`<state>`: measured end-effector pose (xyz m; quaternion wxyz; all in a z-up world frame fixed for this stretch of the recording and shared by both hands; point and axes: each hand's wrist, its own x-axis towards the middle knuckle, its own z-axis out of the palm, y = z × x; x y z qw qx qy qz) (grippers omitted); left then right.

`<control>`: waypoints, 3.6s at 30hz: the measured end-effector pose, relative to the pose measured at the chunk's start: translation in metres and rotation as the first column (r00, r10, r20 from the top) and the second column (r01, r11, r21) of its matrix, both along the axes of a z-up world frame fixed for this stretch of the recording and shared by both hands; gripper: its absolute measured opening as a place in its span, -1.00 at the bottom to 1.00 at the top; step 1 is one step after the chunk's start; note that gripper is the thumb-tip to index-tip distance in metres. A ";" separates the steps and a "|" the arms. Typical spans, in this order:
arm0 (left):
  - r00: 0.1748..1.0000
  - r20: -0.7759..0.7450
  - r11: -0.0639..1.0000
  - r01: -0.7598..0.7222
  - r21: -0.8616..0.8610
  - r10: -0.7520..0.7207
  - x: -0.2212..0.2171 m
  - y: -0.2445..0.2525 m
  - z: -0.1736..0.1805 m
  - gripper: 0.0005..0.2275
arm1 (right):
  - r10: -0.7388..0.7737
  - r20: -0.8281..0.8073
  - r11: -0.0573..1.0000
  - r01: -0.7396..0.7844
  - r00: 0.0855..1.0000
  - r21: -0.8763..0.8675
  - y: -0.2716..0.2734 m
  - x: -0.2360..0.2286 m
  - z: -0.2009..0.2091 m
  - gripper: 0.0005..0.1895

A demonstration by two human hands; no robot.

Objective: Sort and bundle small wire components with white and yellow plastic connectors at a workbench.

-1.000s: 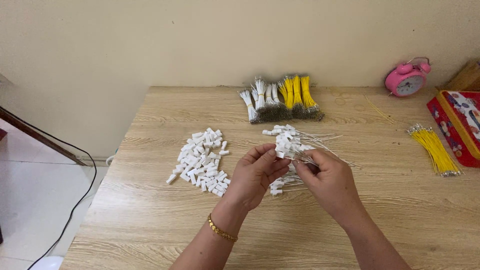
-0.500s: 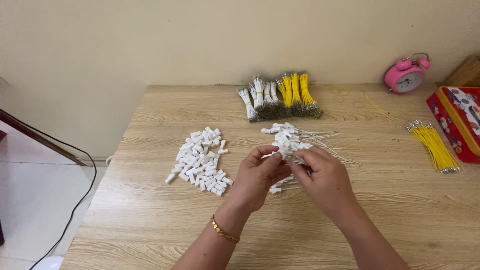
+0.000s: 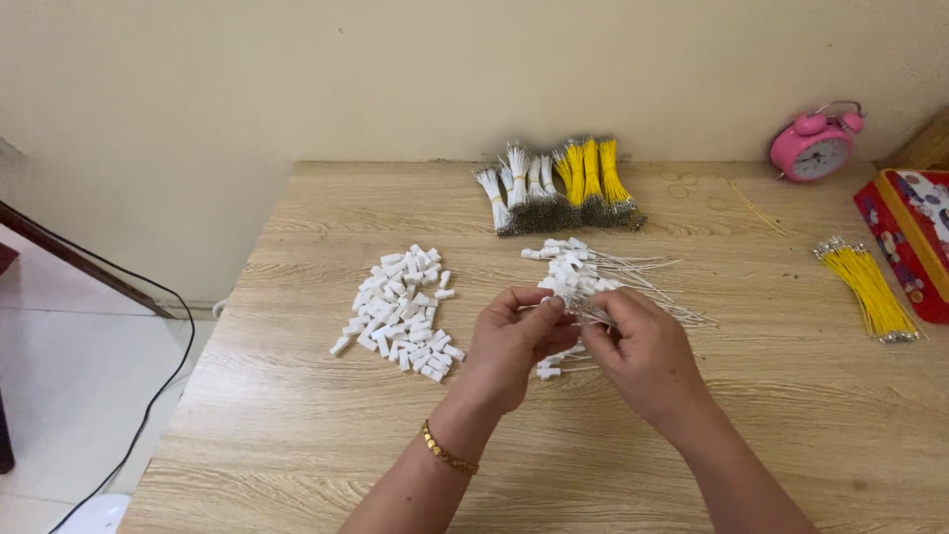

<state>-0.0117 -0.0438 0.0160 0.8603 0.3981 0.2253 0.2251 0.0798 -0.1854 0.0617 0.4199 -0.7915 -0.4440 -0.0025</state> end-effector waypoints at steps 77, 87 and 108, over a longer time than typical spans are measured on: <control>0.977 0.141 0.949 0.192 -0.252 -0.160 -0.020 0.013 0.023 -0.83 | -0.039 -0.172 0.990 0.062 0.984 0.128 -0.002 -0.019 0.021 -0.86; 0.965 0.207 0.929 0.218 -0.299 -0.159 -0.018 0.013 0.017 -0.85 | -0.064 -0.132 0.990 0.079 0.989 0.114 -0.003 -0.018 0.022 -0.79; 0.992 0.071 0.975 0.115 -0.192 -0.103 -0.006 0.009 -0.001 -0.82 | -0.005 -0.162 0.997 0.018 0.987 0.081 0.001 -0.007 0.001 -0.86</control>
